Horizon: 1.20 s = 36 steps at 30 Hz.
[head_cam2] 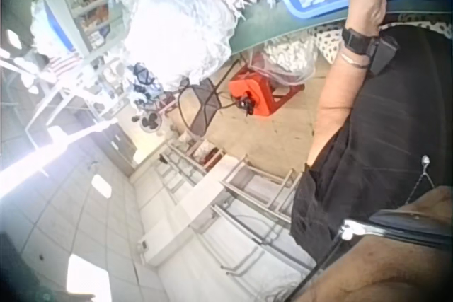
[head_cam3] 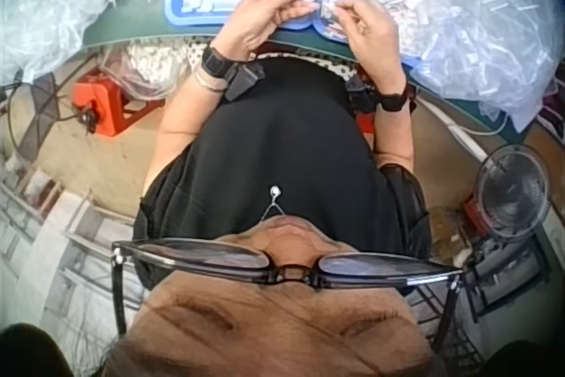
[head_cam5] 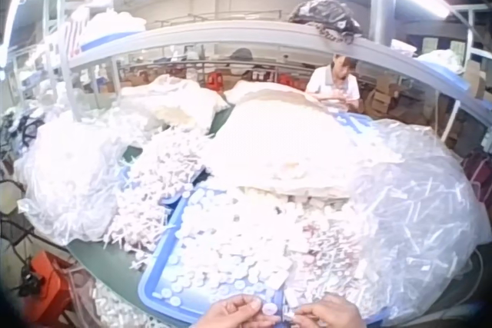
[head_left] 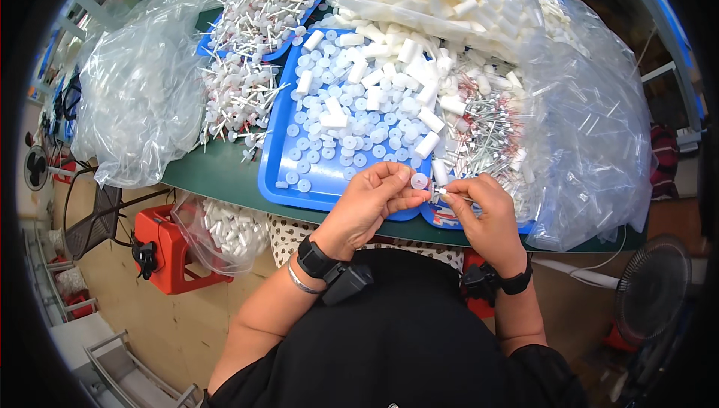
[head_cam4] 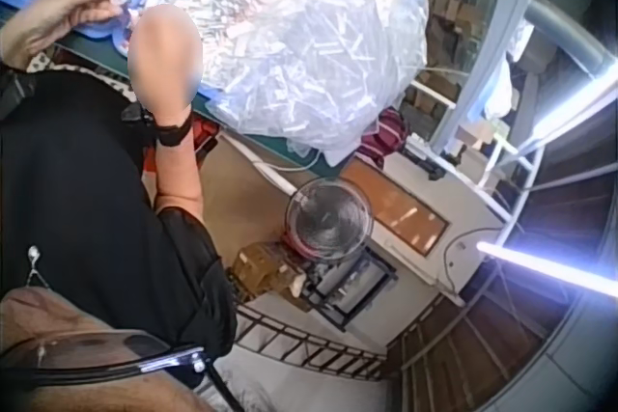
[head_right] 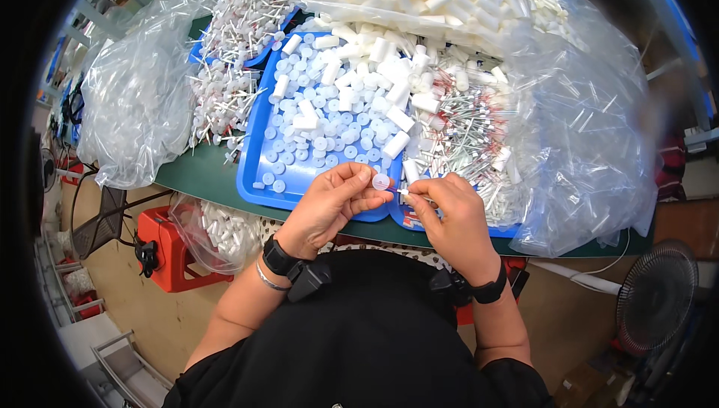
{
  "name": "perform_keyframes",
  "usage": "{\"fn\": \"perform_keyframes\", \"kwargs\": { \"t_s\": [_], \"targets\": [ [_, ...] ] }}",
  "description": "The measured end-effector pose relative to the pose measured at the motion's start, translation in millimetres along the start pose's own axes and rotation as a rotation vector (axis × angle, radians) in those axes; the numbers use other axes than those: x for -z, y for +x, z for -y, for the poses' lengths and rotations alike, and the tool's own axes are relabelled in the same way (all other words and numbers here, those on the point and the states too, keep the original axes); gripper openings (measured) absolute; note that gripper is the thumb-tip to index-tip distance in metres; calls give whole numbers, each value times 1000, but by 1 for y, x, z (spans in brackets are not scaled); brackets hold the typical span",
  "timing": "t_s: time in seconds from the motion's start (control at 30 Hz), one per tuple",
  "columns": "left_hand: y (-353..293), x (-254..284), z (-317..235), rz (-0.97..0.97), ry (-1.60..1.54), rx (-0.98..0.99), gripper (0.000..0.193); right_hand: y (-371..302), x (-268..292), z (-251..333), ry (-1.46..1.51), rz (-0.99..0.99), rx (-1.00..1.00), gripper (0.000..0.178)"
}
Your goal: The person repeatedly picks small white plastic caps and metal pins from a blue tray and inserts the pins into the caps. The assembled units are placed back onto the tray. The person handles the items one at a time throughout the clip.
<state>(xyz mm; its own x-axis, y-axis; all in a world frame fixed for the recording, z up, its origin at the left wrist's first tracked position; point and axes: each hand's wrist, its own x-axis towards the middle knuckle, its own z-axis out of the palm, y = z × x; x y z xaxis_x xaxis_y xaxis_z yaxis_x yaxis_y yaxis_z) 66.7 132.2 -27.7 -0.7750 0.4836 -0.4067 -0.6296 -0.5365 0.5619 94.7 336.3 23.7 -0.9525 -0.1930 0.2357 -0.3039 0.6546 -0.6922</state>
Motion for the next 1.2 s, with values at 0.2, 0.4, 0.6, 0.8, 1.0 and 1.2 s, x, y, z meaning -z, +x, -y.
{"fn": "perform_keyframes", "kwargs": {
  "t_s": [0.2,0.4,0.6,0.8,1.0,1.2],
  "targets": [
    [-1,0,3,-20,-16,-37,22,-1,5,3,-126,36,26,8],
    [0,0,3,-15,0,-5,31,0,6,4,-283,-4,145,8],
    [-1,0,3,-26,-29,4,30,0,5,5,-336,-57,234,10],
    [1,-1,8,-40,-45,-14,27,1,5,6,-401,-56,336,13],
    [0,0,7,-28,-87,12,26,1,6,7,-489,-42,364,14],
    [-1,-4,8,13,-96,44,28,3,2,11,-456,-46,432,14]
  ]
}}
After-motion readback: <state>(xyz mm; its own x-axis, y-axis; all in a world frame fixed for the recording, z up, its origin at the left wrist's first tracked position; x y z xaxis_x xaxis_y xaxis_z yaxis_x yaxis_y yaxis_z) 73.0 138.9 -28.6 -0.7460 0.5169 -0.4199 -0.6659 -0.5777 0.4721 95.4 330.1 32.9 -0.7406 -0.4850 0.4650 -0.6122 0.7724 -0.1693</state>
